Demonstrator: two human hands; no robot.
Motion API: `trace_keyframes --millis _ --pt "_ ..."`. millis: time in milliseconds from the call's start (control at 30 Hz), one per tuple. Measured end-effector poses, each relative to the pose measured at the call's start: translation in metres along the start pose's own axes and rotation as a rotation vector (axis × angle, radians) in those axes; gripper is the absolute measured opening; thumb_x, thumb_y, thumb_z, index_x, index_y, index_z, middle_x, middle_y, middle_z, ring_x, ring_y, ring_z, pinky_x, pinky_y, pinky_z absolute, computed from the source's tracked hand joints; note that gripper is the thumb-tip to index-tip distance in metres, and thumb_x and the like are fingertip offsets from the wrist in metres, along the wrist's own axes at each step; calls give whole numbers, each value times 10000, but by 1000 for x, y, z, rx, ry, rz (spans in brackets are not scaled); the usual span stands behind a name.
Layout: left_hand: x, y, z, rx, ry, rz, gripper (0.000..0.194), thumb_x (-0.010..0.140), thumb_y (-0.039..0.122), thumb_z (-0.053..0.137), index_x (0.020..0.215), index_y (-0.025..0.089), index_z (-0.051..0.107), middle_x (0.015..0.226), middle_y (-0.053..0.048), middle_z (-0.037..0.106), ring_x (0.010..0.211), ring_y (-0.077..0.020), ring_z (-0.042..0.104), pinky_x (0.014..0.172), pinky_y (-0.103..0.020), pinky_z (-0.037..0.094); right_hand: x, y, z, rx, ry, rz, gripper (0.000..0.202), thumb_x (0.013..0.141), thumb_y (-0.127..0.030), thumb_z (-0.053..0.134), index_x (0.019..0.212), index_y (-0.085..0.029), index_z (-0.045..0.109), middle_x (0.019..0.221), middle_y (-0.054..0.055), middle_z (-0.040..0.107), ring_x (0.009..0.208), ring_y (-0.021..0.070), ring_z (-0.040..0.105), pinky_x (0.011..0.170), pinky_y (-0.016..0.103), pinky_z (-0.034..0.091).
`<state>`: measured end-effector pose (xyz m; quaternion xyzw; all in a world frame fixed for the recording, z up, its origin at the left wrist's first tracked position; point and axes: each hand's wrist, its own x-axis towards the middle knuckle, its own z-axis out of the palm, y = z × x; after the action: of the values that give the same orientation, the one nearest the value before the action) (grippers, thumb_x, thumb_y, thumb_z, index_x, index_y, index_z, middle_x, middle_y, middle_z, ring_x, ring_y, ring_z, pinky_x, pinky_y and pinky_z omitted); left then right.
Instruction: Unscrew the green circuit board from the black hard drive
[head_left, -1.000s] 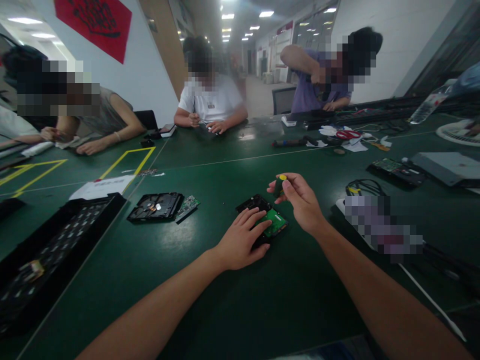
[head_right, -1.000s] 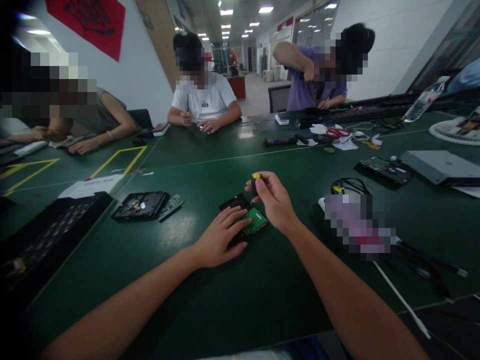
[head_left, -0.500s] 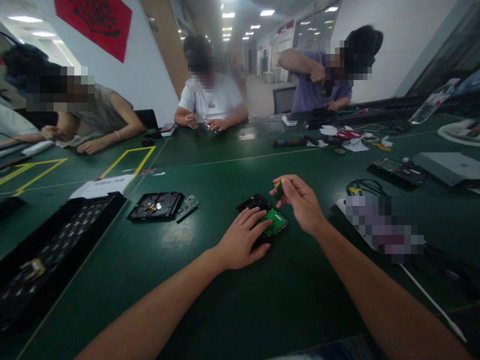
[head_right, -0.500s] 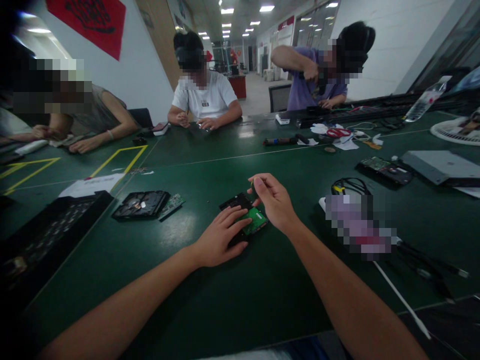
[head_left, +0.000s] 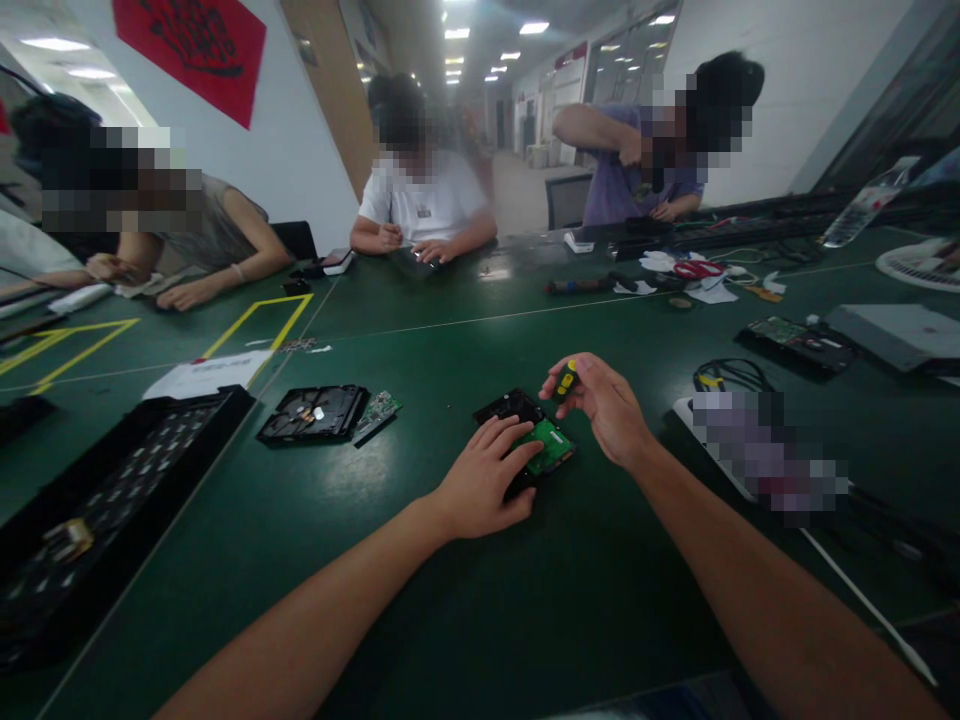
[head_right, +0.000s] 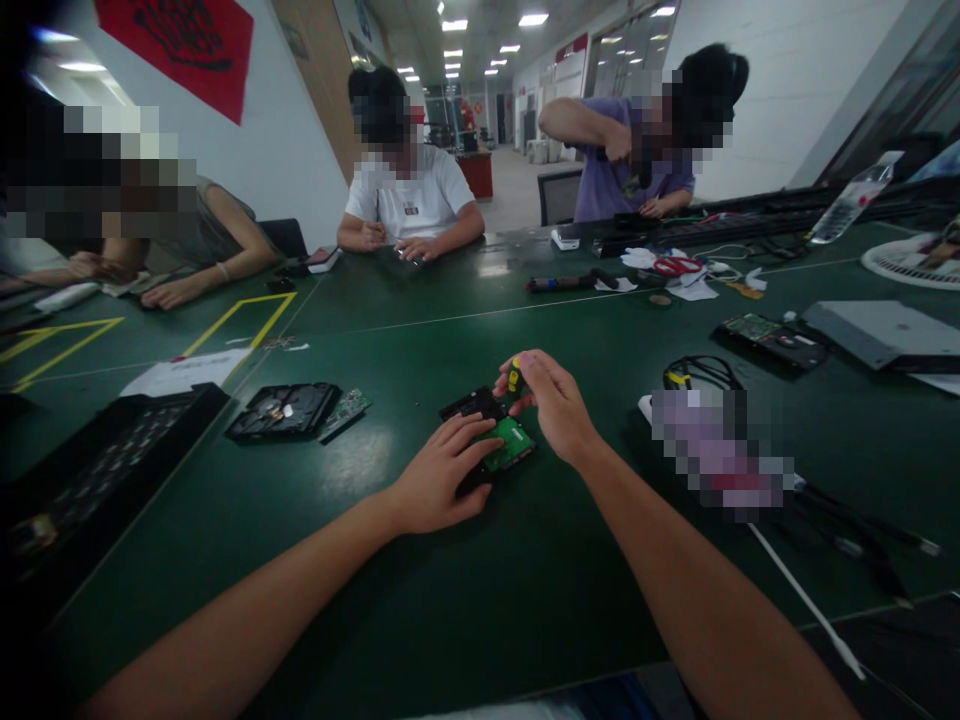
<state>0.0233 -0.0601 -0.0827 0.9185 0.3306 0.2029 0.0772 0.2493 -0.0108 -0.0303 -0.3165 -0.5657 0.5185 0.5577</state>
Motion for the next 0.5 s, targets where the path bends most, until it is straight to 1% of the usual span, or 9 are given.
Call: trace_keyframes --millis 133,233,367,500 --pt "-1 -3 0 -13 11 0 652 865 331 691 1487 196 549 1575 -162 508 1520 -382 408 1288 -607 314 -1 -2 3 -27 -22 -1 427 1016 -625 590 951 -219 706 882 49 698 812 174 691 561 236 529" --pt "-1 -6 0 -29 0 14 674 841 336 699 1483 198 548 1566 -162 510 1515 -390 409 1282 -611 323 -2 -3 5 -13 -58 21 386 1005 -598 629 956 -221 694 883 39 687 813 168 682 547 228 524" --pt "0 -7 0 -39 5 26 666 838 345 702 1470 194 559 1553 -163 520 1511 -384 414 1287 -594 321 -3 -2 5 49 -43 49 319 971 -555 702 962 -241 645 898 15 662 831 181 686 496 222 521" --pt "-1 -7 0 -28 11 22 646 864 352 686 1474 183 557 1566 -163 512 1521 -376 403 1296 -578 311 -3 -5 4 76 -45 63 316 977 -556 686 956 -242 653 885 14 655 835 187 682 511 233 541"
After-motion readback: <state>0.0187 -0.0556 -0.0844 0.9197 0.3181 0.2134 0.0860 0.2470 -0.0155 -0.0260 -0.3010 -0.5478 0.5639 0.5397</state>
